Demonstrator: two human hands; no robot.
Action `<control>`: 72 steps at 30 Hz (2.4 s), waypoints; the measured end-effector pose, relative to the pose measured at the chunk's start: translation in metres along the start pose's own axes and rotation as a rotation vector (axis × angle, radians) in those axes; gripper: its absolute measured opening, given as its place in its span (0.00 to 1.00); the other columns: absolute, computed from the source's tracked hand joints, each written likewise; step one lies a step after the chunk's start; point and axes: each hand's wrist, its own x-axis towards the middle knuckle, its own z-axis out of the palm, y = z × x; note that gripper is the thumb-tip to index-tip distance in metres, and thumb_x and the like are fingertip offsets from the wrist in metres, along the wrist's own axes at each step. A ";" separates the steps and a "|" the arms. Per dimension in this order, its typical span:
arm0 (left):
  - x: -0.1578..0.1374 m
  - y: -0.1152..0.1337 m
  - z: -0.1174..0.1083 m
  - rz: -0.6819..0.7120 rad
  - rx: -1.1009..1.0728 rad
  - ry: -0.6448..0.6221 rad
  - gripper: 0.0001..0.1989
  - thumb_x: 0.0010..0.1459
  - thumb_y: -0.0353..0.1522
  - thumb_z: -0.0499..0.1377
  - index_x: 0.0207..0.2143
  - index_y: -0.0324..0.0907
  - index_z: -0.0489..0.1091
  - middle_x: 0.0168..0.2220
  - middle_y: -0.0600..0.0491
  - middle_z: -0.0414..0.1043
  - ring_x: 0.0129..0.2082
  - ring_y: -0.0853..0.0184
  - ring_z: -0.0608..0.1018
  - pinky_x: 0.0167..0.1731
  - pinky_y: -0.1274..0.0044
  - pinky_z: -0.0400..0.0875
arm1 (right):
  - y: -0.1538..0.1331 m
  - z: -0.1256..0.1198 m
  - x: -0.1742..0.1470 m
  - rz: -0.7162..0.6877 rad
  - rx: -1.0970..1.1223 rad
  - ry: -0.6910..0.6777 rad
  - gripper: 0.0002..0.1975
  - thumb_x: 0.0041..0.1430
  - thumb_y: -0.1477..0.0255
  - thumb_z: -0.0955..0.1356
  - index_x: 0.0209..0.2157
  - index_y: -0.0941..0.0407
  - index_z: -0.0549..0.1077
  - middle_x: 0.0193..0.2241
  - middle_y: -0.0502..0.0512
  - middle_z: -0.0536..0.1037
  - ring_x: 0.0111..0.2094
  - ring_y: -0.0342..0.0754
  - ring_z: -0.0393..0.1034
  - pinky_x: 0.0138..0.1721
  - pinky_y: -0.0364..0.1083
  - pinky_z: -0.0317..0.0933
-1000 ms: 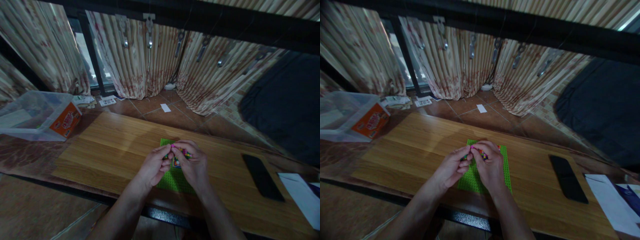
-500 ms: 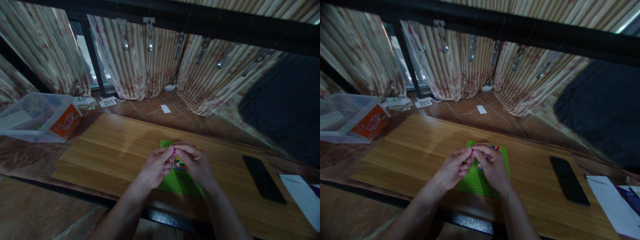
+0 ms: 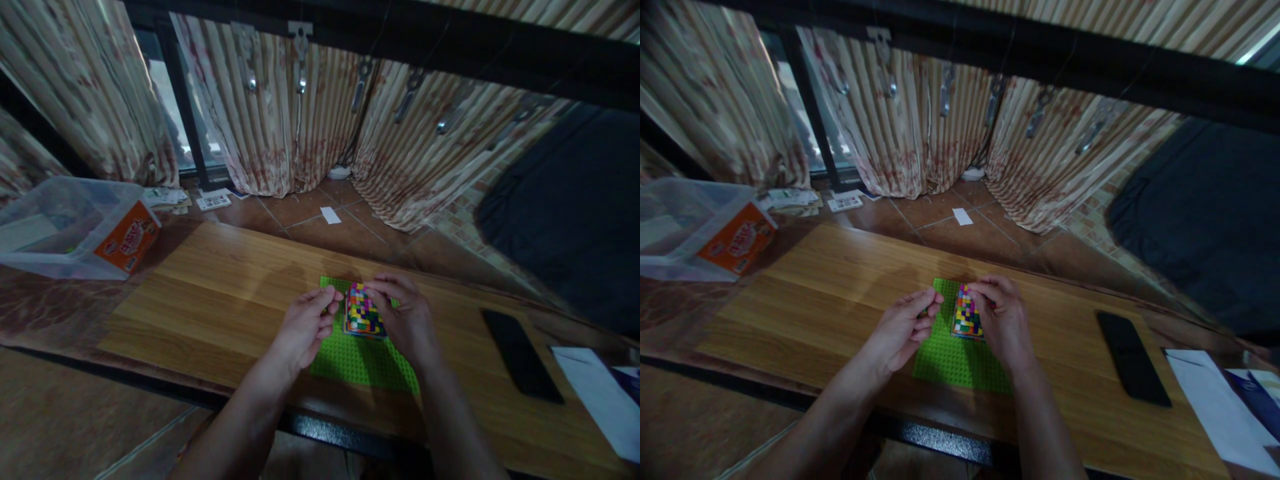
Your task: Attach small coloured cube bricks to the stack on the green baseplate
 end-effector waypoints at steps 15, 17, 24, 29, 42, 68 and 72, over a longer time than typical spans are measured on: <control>0.000 0.000 -0.002 -0.005 0.006 -0.017 0.14 0.48 0.37 0.68 0.28 0.35 0.72 0.21 0.60 0.59 0.15 0.84 0.53 0.13 0.87 0.40 | 0.009 0.021 0.004 0.029 0.004 0.032 0.05 0.55 0.67 0.71 0.31 0.52 0.80 0.40 0.56 0.75 0.45 0.53 0.70 0.48 0.56 0.63; 0.000 0.000 -0.002 -0.006 0.008 -0.019 0.14 0.48 0.37 0.68 0.28 0.35 0.72 0.21 0.60 0.59 0.15 0.84 0.53 0.13 0.87 0.40 | 0.007 0.022 0.004 0.016 -0.010 0.038 0.05 0.56 0.68 0.70 0.30 0.52 0.80 0.39 0.56 0.76 0.44 0.53 0.70 0.48 0.55 0.63; 0.000 0.000 -0.002 -0.002 0.009 -0.015 0.13 0.50 0.37 0.67 0.28 0.35 0.72 0.21 0.60 0.58 0.14 0.84 0.51 0.13 0.86 0.39 | 0.002 0.022 0.001 -0.071 -0.090 0.055 0.07 0.58 0.70 0.69 0.30 0.52 0.80 0.38 0.57 0.77 0.42 0.54 0.70 0.45 0.55 0.65; 0.001 0.000 -0.002 -0.002 -0.007 -0.013 0.11 0.52 0.35 0.65 0.28 0.34 0.72 0.21 0.60 0.59 0.14 0.83 0.52 0.13 0.87 0.40 | -0.001 0.020 -0.001 -0.146 -0.139 0.036 0.08 0.60 0.71 0.67 0.33 0.53 0.80 0.38 0.58 0.77 0.41 0.53 0.69 0.45 0.55 0.66; 0.000 0.001 -0.002 -0.013 -0.007 -0.008 0.09 0.56 0.33 0.61 0.28 0.34 0.71 0.21 0.60 0.58 0.14 0.83 0.52 0.12 0.87 0.40 | 0.001 0.022 -0.003 -0.197 -0.172 0.024 0.09 0.62 0.73 0.66 0.35 0.56 0.80 0.37 0.59 0.78 0.40 0.53 0.70 0.44 0.53 0.66; 0.005 0.010 0.007 -0.080 -0.514 0.032 0.16 0.65 0.33 0.49 0.37 0.30 0.72 0.38 0.40 0.76 0.38 0.63 0.79 0.38 0.75 0.76 | -0.045 0.009 -0.008 -0.176 0.094 -0.039 0.06 0.62 0.73 0.67 0.38 0.52 0.77 0.38 0.52 0.78 0.40 0.48 0.72 0.43 0.49 0.65; 0.002 0.011 0.005 -0.083 -0.503 -0.036 0.19 0.65 0.35 0.47 0.41 0.29 0.72 0.41 0.39 0.76 0.39 0.63 0.79 0.33 0.77 0.74 | -0.050 0.012 -0.010 -0.185 0.090 -0.148 0.06 0.62 0.74 0.68 0.39 0.52 0.77 0.39 0.52 0.78 0.42 0.48 0.71 0.44 0.48 0.66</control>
